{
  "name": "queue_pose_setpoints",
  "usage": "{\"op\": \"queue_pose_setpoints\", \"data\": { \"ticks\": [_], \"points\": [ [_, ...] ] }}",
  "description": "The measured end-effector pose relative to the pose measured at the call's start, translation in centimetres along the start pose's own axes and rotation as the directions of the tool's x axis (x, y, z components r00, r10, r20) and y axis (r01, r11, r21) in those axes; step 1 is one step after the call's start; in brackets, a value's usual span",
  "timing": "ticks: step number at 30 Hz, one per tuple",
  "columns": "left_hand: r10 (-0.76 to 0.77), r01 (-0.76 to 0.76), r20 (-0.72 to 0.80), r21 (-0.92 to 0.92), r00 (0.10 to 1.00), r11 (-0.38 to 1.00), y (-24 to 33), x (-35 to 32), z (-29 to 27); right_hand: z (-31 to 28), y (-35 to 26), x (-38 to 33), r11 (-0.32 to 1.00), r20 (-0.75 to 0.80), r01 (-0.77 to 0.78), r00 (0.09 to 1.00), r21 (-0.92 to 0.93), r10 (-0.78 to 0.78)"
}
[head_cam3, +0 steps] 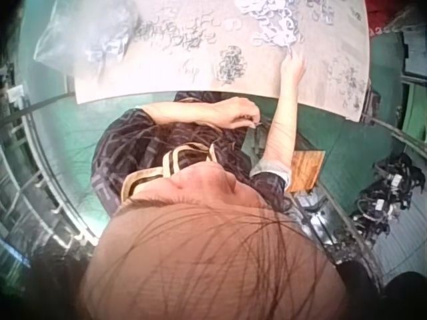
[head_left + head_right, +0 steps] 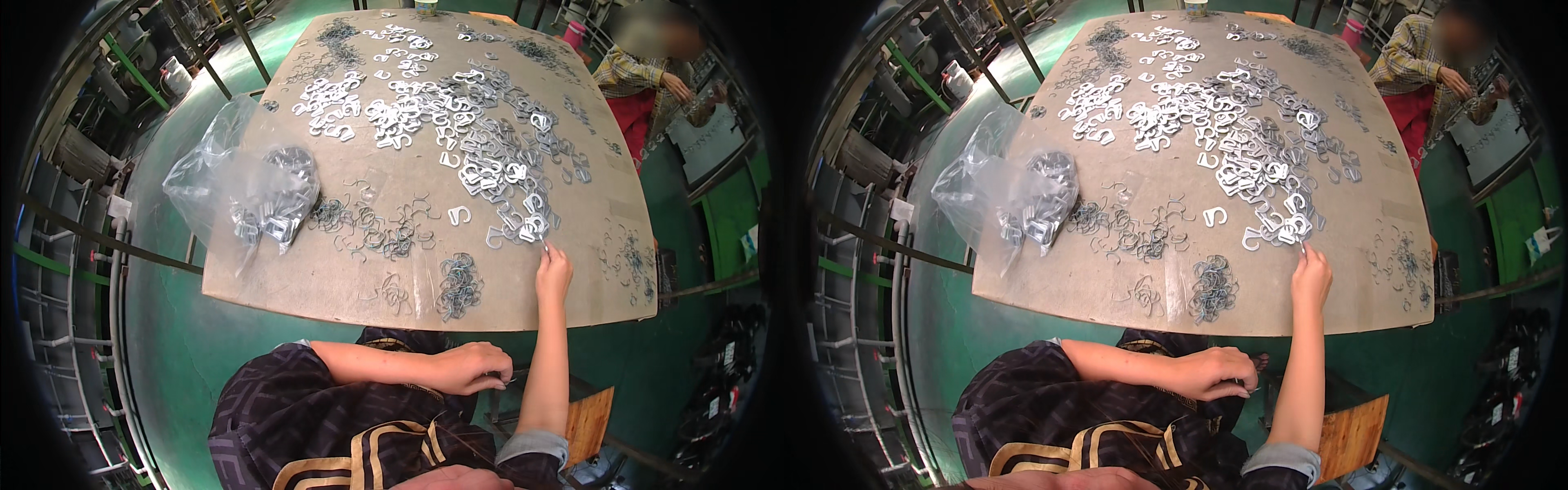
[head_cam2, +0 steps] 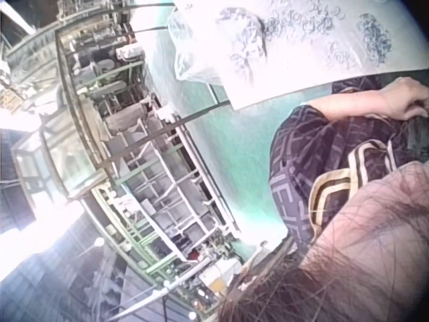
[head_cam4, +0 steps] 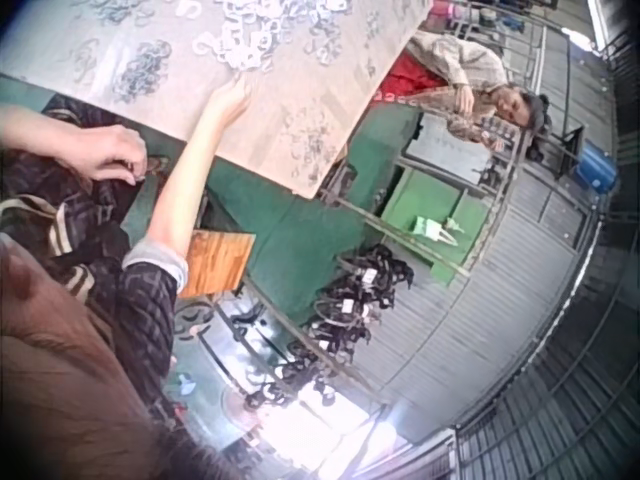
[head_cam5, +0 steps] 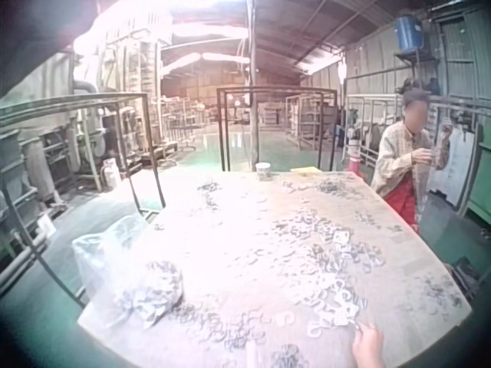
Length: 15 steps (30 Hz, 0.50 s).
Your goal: The person picks up small metal hooks and U-shaped clips from a table and links them together by hand to form a chain. They periodically hang the completed chain on a nearby metal rack. Other workers are visible in the background performing similar tasks.
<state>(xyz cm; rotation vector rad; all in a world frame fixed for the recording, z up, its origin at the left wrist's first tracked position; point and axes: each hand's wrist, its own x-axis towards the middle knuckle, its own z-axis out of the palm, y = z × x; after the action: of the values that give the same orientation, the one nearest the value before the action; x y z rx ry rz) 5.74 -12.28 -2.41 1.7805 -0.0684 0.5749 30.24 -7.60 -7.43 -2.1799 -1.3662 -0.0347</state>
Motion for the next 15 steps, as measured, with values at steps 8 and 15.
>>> {"op": "queue_pose_setpoints", "data": {
  "ticks": [8, 15],
  "points": [
    [-0.012, 0.012, -0.007, 0.009, 1.0, 1.0, 0.4, -0.5, 0.8, 0.3, 2.4, -5.0, 0.93, 0.083, -0.099, 0.994, 0.353, 0.074],
    [-0.05, 0.05, -0.004, 0.046, 0.999, 0.998, 0.8, -0.9, 1.0, 1.2, -0.2, -5.0, 0.969, 0.022, -0.206, 0.979, 0.139, 0.205]
  ]
}}
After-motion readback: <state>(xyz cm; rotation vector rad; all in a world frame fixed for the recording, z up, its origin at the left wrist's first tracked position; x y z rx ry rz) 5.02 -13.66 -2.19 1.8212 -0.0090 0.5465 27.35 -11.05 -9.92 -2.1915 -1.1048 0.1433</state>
